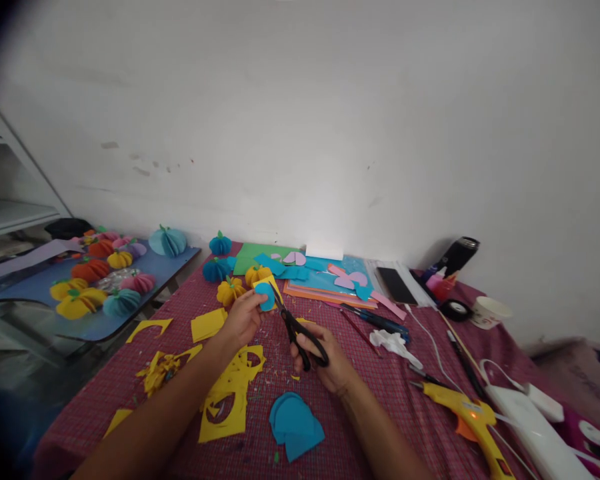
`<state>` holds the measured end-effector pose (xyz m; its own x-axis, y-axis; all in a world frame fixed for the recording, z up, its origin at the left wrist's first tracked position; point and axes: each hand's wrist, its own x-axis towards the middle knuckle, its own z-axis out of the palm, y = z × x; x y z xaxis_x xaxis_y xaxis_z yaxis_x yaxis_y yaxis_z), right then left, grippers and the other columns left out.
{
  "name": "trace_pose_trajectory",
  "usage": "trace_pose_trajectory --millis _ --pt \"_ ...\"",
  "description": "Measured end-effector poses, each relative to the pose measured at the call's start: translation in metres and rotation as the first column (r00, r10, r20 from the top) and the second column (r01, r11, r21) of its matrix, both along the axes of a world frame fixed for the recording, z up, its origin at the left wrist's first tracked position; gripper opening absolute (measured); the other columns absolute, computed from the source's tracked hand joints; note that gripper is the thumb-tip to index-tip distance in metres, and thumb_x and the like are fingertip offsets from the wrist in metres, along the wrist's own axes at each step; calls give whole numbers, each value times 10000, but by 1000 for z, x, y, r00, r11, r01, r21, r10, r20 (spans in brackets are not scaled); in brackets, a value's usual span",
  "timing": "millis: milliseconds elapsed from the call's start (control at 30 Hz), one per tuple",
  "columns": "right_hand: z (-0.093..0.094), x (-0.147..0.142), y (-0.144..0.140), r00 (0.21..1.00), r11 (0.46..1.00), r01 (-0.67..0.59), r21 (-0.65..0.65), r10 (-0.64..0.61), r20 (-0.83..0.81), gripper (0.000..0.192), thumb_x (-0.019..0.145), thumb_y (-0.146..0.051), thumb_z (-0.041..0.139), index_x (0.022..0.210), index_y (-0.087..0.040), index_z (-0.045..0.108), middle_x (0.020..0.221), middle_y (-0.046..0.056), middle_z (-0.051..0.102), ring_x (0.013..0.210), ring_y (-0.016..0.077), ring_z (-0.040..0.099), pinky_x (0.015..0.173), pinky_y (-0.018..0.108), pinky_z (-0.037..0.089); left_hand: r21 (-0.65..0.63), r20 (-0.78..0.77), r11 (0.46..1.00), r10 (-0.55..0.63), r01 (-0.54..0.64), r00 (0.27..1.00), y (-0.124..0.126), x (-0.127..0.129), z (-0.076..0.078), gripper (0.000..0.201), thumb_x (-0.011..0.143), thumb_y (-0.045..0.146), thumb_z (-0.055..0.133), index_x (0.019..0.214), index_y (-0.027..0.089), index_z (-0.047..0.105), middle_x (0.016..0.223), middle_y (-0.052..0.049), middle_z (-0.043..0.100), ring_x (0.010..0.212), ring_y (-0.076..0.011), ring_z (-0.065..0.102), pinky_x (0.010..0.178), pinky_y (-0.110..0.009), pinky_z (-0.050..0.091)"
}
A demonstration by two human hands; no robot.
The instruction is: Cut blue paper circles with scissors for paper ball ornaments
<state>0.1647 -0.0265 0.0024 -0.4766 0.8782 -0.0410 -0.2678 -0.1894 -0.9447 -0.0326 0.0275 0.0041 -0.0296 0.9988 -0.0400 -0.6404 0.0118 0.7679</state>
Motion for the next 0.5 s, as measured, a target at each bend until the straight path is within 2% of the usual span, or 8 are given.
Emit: trace_pose_trajectory --millis 133,333,500 --pt "-2 -1 1 1000 999 27 28 -26 -5 289 850 -369 651 1016 -136 608 741 38 625 529 104 562 495 215 434 -13 -61 999 -48 47 997 -5 8 1 187 647 208 722 787 129 626 721 -17 633 621 -119 565 553 -245 459" --pt "-6 0 4 999 998 49 36 -49 7 282 842 -340 664 1029 -138 604 740 38 623 545 103 543 485 212 422 -9 -95 997 -77 77 992 -10 14 2 162 642 201 713 767 125 641 684 -12 619 582 -97 534 558 -225 427" --pt "-9 0 5 997 996 72 44 -73 21 302 847 -336 658 1071 -142 604 740 34 621 544 101 537 481 212 419 -20 -144 998 -54 51 988 -9 13 -4 147 629 188 710 741 129 635 659 -7 600 567 -91 525 530 -211 374"
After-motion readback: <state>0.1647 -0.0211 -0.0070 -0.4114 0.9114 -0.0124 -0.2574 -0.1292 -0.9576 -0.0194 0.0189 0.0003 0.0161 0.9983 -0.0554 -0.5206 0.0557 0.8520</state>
